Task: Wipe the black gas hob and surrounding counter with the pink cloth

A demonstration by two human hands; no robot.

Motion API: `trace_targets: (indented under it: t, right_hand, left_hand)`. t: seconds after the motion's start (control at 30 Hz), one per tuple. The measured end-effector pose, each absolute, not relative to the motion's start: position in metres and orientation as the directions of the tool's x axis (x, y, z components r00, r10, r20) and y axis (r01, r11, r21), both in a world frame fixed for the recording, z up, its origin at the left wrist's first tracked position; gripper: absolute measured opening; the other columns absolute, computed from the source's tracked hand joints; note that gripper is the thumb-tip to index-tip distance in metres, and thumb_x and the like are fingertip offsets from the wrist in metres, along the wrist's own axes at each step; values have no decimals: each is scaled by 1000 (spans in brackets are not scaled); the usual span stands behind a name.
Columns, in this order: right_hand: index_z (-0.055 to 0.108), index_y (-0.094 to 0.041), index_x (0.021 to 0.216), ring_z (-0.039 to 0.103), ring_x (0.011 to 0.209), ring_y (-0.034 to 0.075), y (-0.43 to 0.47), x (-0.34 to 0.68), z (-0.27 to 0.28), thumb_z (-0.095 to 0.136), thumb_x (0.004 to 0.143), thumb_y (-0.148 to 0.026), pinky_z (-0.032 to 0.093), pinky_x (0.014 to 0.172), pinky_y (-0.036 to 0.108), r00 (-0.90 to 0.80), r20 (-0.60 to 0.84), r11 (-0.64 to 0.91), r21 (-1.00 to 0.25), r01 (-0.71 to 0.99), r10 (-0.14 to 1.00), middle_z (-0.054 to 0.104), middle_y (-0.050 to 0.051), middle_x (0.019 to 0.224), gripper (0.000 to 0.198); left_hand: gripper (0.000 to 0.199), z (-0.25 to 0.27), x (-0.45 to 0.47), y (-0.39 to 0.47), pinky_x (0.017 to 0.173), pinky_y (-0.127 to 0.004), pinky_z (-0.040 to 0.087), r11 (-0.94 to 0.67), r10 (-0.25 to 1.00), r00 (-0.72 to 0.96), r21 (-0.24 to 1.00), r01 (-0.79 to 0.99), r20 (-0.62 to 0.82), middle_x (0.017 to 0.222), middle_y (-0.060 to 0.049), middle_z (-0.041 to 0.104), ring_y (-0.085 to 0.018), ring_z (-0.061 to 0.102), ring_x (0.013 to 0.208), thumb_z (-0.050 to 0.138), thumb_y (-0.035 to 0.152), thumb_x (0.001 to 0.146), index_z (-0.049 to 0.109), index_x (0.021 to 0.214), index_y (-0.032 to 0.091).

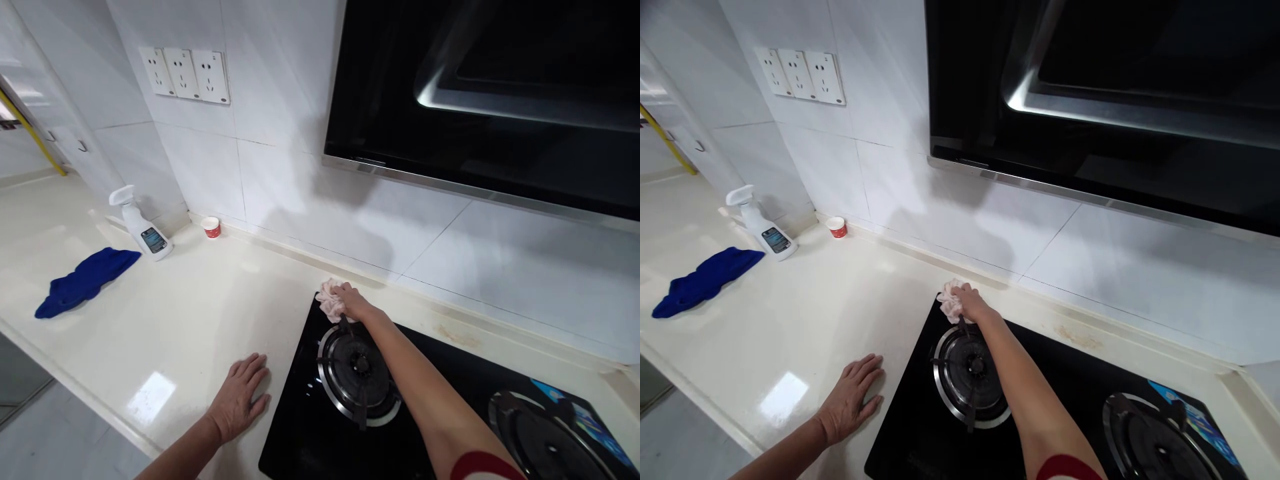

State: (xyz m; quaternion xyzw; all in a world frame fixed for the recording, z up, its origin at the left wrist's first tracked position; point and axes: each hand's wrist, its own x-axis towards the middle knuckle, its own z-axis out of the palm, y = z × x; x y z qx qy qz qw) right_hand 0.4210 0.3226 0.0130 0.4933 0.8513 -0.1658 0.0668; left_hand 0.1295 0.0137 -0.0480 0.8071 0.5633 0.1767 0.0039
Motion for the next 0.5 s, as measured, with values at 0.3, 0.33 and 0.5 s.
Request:
trace_targets:
  t: [0.3, 0.33, 0.5]
  right_hand:
    - [58, -32, 125, 50, 110, 24, 339, 448, 19, 71, 79, -26, 40, 91, 32, -544, -287, 512, -183, 839, 789, 49, 5, 129, 49]
    - [59, -32, 124, 51, 109, 24, 340, 461, 21, 69, 80, -26, 40, 91, 33, -529, -294, 502, -167, 849, 796, 50, 6, 128, 46]
    - [61, -31, 127, 51, 111, 25, 331, 527, 29, 64, 81, -22, 41, 91, 33, -428, -335, 432, -69, 899, 839, 50, 7, 128, 47]
  left_hand:
    - [40, -43, 128, 15, 104, -44, 46, -393, 877, 332, 124, 911, 348, 144, -12, 59, -27, 50, 137, 56, 37, 95, 59, 130, 20]
    - [39, -43, 128, 16, 104, -44, 46, -396, 874, 335, 119, 910, 352, 143, -12, 59, -27, 50, 136, 56, 36, 94, 59, 130, 20]
    - [38, -44, 128, 18, 102, -43, 47, -405, 866, 343, 109, 908, 364, 142, -11, 61, -27, 53, 134, 57, 38, 94, 60, 127, 20]
